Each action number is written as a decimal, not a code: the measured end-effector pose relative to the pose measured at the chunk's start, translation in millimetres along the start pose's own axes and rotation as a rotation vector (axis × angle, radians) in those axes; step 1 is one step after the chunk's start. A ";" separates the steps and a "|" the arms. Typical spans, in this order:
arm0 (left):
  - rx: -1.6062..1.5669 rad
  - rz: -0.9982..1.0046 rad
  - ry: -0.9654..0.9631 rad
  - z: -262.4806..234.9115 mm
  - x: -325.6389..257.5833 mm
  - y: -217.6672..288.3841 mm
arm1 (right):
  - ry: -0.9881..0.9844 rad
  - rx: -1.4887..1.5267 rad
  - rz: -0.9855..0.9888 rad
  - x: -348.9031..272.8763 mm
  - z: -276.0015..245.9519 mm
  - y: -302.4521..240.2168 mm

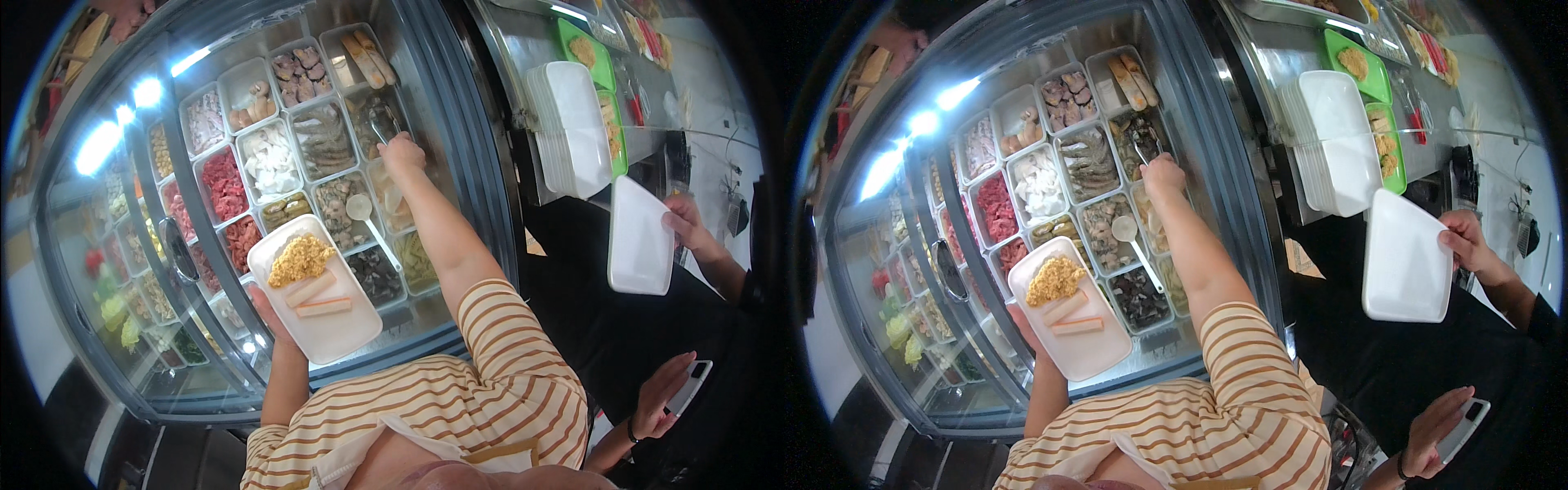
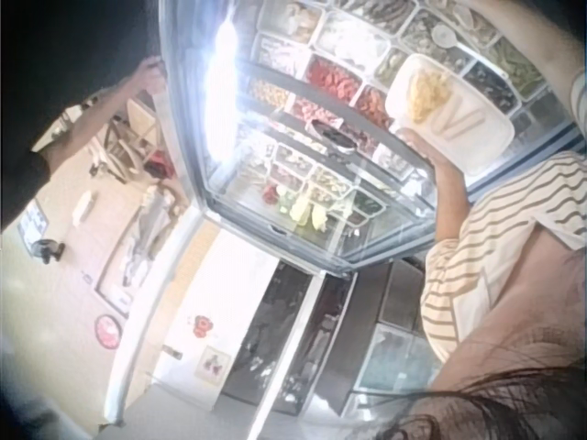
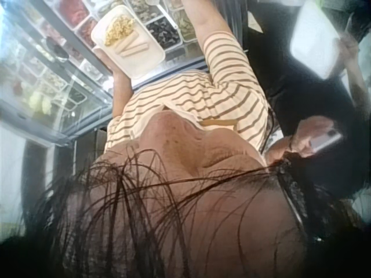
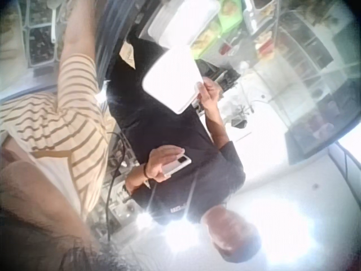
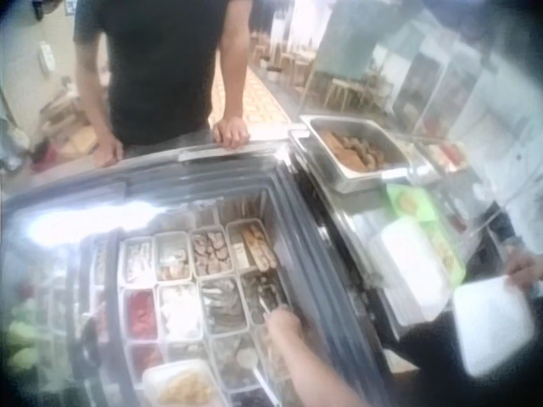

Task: The person uses tongs to transfer various food items, including fried snacks, sausages, and clams, from a refrigerated display case into a white styrofoam container. They handle the items one by one, arranging them in the container while standing at a food preparation counter.

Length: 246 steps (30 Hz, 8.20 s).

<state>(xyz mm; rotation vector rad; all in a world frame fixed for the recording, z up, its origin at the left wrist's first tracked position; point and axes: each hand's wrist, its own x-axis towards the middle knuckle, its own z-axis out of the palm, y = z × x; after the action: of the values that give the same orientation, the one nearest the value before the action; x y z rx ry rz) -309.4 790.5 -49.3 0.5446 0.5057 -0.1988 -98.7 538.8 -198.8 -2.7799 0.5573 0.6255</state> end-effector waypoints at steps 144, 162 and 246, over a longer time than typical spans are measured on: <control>-0.146 0.010 -0.097 11.2 -29.9 30.6 | -0.055 -0.140 -0.116 -2.4 -52.4 -5.5; -0.146 -0.025 -0.094 14.0 -41.4 25.4 | -0.479 0.985 0.056 -123.2 -98.1 13.8; -0.096 -0.039 0.040 22.0 -11.1 -12.9 | -0.040 -0.116 -0.428 -6.6 -48.3 -10.3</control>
<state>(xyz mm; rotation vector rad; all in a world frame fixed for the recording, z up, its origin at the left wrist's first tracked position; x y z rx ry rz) -314.0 768.3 -33.2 0.4458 0.5626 -0.2001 -82.5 535.2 -151.8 -2.8508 -0.0902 0.6267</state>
